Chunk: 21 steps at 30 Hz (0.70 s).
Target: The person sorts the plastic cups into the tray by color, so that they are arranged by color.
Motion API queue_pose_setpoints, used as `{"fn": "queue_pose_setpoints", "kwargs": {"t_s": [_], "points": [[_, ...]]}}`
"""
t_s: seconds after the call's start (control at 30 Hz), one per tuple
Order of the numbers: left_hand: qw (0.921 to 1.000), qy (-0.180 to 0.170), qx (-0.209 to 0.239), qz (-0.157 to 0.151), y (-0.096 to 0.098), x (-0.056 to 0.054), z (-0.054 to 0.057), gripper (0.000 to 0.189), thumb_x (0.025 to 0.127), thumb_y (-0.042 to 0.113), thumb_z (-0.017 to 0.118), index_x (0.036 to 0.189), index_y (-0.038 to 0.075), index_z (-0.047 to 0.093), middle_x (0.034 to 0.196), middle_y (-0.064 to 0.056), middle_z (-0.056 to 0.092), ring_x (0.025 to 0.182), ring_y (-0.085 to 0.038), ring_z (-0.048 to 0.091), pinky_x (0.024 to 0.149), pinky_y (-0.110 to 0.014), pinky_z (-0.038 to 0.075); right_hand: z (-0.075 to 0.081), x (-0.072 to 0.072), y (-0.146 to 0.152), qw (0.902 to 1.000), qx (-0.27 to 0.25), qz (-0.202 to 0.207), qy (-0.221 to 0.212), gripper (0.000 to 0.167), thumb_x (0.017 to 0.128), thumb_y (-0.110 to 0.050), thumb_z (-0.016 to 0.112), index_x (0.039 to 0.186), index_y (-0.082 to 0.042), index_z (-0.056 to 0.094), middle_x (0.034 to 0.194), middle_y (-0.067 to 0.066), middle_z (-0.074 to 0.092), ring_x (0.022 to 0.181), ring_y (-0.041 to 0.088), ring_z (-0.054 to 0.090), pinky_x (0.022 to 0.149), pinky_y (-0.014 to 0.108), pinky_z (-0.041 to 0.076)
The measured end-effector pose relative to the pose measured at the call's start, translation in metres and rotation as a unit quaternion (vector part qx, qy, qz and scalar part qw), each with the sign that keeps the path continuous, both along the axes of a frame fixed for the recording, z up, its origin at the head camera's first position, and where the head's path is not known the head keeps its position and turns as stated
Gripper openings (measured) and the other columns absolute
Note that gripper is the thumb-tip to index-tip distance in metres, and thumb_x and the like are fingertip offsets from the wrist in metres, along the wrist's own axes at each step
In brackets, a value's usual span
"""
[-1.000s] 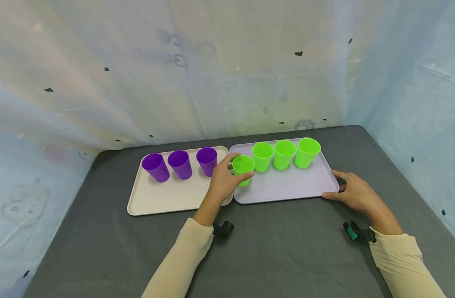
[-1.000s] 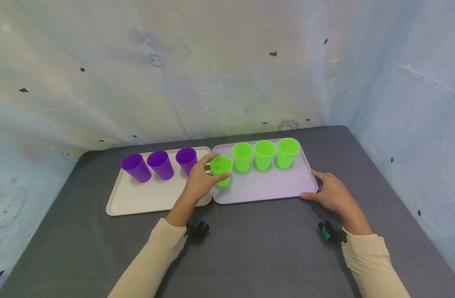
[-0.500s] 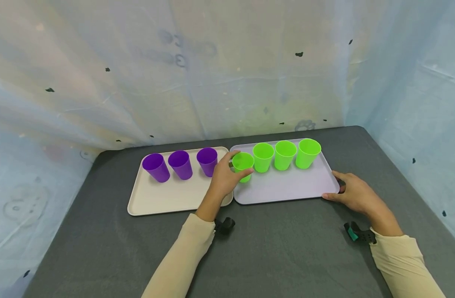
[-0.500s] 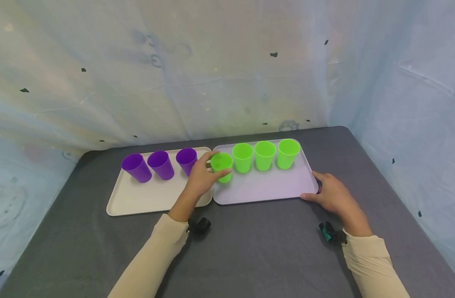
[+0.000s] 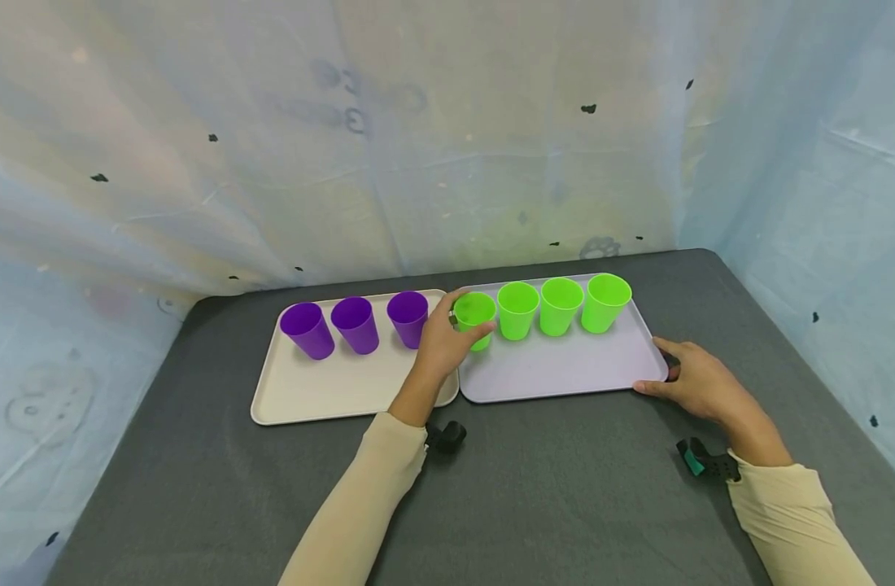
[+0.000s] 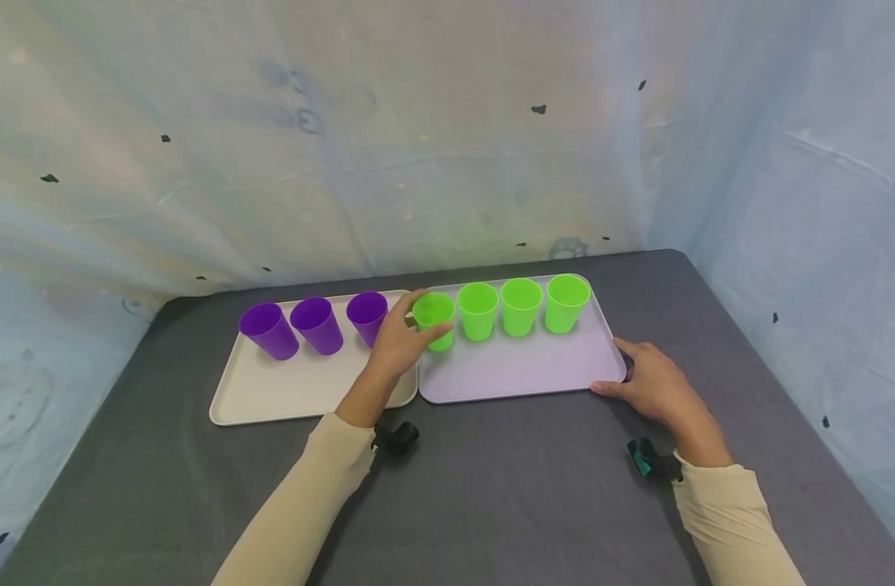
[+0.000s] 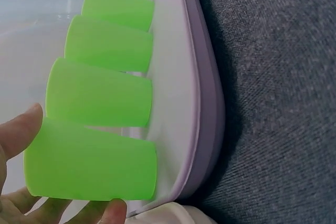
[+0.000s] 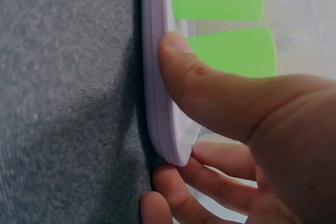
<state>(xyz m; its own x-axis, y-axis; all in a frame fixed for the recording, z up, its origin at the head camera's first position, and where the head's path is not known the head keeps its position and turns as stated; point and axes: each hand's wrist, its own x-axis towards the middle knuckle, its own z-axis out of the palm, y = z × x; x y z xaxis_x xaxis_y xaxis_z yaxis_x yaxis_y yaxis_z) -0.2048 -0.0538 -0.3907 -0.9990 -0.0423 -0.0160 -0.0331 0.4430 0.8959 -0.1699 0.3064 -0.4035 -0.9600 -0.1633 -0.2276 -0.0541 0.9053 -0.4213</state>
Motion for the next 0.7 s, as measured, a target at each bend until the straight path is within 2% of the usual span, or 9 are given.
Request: {"fn": "queue_pose_setpoints", "kwargs": {"t_s": [0.3,0.57,0.7], "points": [[0.9999,-0.011,0.009,0.01,0.0018,-0.0048,-0.0001,0.072,0.083,0.032,0.082,0.146,0.024,0.048,0.154,-0.005,0.046,0.137,-0.033,0.048,0.11,-0.05,0.044,-0.0009,0.0001,0.0003,1.0,-0.005,-0.004,0.003,0.104,0.083,-0.056,0.075,0.151,0.009,0.03,0.129,0.037,0.047,0.1,0.04,0.062,0.074,0.049,0.051],[0.9983,0.003,0.057,0.01,0.0006,-0.0073,-0.005,0.073,0.08,0.028,0.086,0.143,0.023,0.052,0.151,-0.006,0.049,0.134,-0.029,0.05,0.107,-0.045,0.047,-0.0007,0.0014,0.0005,0.9999,-0.01,-0.004,0.011,0.104,0.082,-0.056,0.075,0.15,0.009,0.031,0.127,0.036,0.048,0.098,0.038,0.062,0.073,0.048,0.051],[0.9984,0.007,0.055,0.006,0.0007,-0.0092,-0.0049,0.073,0.079,0.028,0.086,0.144,0.023,0.052,0.152,-0.006,0.049,0.134,-0.029,0.05,0.106,-0.044,0.048,-0.0006,0.0016,0.0007,0.9999,-0.009,-0.006,0.012,0.104,0.082,-0.056,0.075,0.15,0.009,0.031,0.126,0.035,0.049,0.097,0.038,0.062,0.073,0.047,0.051]]}}
